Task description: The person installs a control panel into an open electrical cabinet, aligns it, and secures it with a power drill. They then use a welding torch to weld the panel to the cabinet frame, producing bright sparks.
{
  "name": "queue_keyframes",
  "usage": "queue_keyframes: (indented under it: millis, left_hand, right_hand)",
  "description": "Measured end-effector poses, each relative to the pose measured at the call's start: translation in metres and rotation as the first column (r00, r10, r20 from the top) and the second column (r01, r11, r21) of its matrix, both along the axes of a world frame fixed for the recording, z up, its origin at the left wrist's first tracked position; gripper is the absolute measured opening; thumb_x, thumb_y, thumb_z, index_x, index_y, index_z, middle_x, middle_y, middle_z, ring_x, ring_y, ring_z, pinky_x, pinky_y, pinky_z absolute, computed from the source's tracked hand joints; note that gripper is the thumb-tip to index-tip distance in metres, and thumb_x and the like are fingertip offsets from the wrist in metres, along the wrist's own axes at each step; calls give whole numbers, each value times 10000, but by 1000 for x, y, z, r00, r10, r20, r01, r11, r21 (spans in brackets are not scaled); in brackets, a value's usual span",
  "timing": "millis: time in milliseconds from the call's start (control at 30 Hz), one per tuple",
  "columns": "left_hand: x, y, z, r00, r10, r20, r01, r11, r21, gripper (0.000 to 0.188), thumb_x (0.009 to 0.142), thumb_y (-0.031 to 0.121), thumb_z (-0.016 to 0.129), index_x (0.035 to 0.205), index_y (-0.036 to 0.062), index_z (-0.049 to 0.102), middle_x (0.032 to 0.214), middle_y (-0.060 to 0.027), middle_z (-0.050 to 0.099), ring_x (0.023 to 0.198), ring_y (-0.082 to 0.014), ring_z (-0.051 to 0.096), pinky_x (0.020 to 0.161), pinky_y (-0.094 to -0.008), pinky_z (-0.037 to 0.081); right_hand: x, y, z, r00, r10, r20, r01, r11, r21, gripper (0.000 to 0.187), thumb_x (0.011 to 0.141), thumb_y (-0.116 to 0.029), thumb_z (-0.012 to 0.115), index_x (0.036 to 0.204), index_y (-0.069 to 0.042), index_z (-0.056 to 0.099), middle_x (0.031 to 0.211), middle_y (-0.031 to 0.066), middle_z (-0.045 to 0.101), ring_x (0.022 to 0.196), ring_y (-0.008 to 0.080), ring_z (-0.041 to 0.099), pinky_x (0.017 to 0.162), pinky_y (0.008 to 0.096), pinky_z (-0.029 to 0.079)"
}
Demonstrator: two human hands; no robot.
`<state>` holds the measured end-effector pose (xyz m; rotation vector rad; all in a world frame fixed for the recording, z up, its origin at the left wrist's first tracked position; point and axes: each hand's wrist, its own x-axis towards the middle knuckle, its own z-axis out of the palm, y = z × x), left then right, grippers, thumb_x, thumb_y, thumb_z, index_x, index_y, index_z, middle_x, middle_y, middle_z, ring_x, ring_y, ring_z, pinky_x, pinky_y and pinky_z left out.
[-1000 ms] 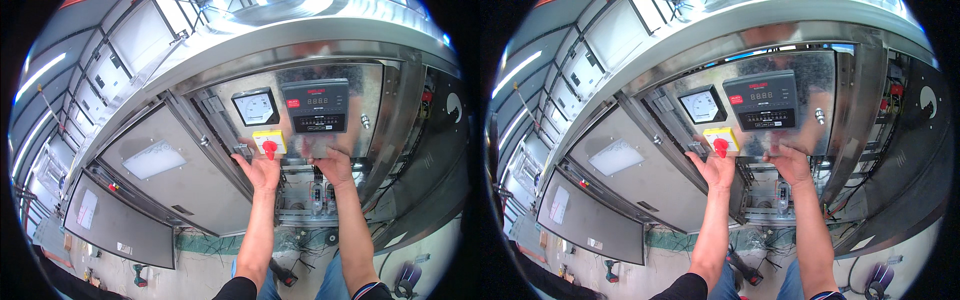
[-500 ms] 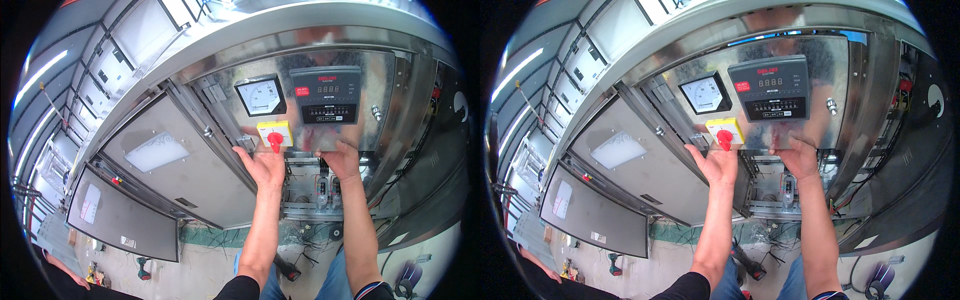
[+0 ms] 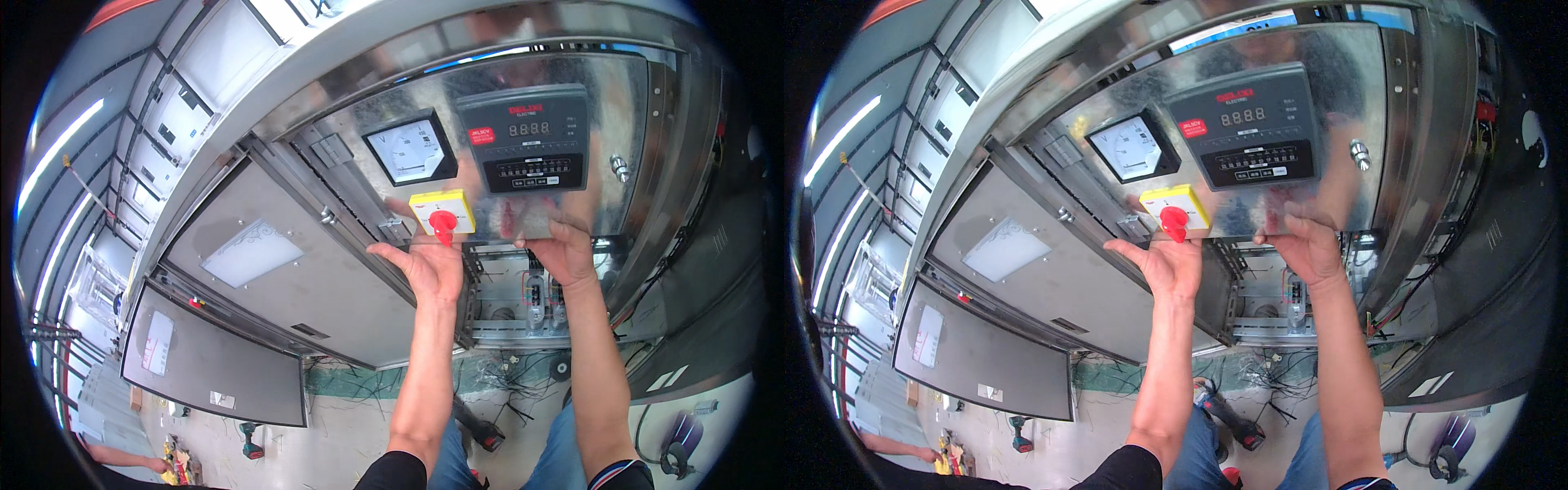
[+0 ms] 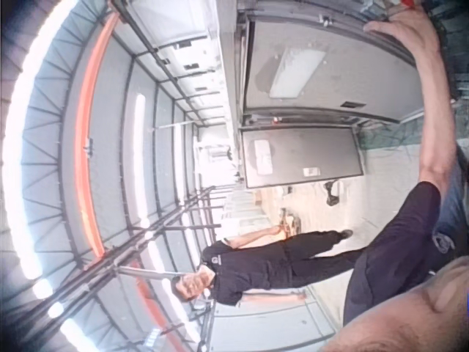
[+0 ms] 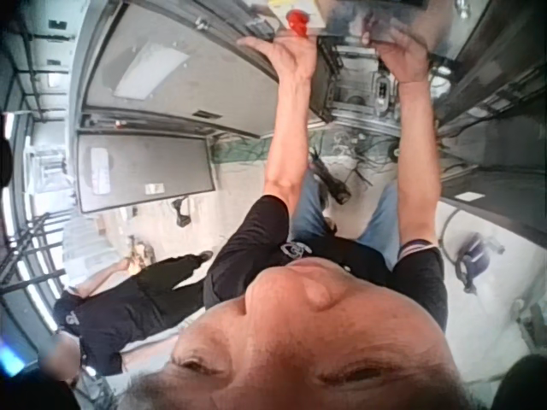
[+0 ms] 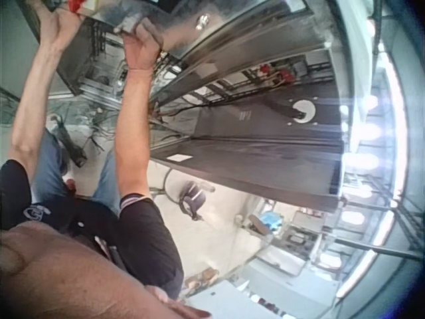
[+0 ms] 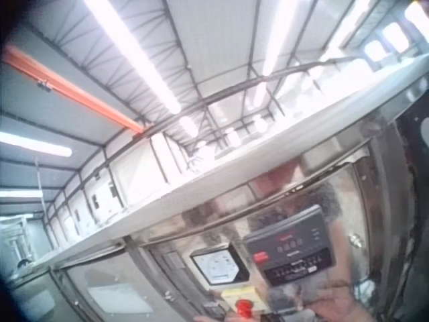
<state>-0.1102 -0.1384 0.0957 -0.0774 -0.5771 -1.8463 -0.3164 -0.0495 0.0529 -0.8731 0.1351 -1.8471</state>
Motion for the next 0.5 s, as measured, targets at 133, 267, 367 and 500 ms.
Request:
queue_keyframes:
  millis: [133,267,367,500]
  left_hand:
    - [-6,10,8,988,81,130,-83,997,8,1327,653,977,509,1564,34,305,1592,-121,409,1448,-261,417,1194,-457,367]
    - [-3,3,-1,988,76,138,-82,996,37,1354,635,987,514,1567,31,292,1586,-126,409,1445,-268,420,1180,-464,387]
    - [-7,5,2,981,117,158,-124,991,41,1353,637,988,514,1568,30,294,1584,-122,411,1439,-267,424,1171,-462,396]
    - [-6,3,4,982,125,144,-128,992,15,1336,652,982,512,1565,30,308,1590,-117,407,1437,-266,427,1172,-461,393]
  right_hand:
    - [-1,4,6,1000,-13,-17,13,1000,19,200,919,-111,664,1090,-38,737,1114,109,727,1003,271,682,853,522,555]
    - [1,5,7,1000,-2,-24,3,1000,26,182,916,-109,662,1056,-17,733,1061,106,717,987,263,670,849,517,554]
    - [0,4,6,1000,2,-5,-2,1000,16,197,916,-111,657,1057,9,725,1058,117,693,973,266,660,851,503,550]
    - [2,1,11,1000,4,0,-4,1000,-21,238,931,-124,637,1074,52,709,1088,137,674,958,275,656,868,479,546]
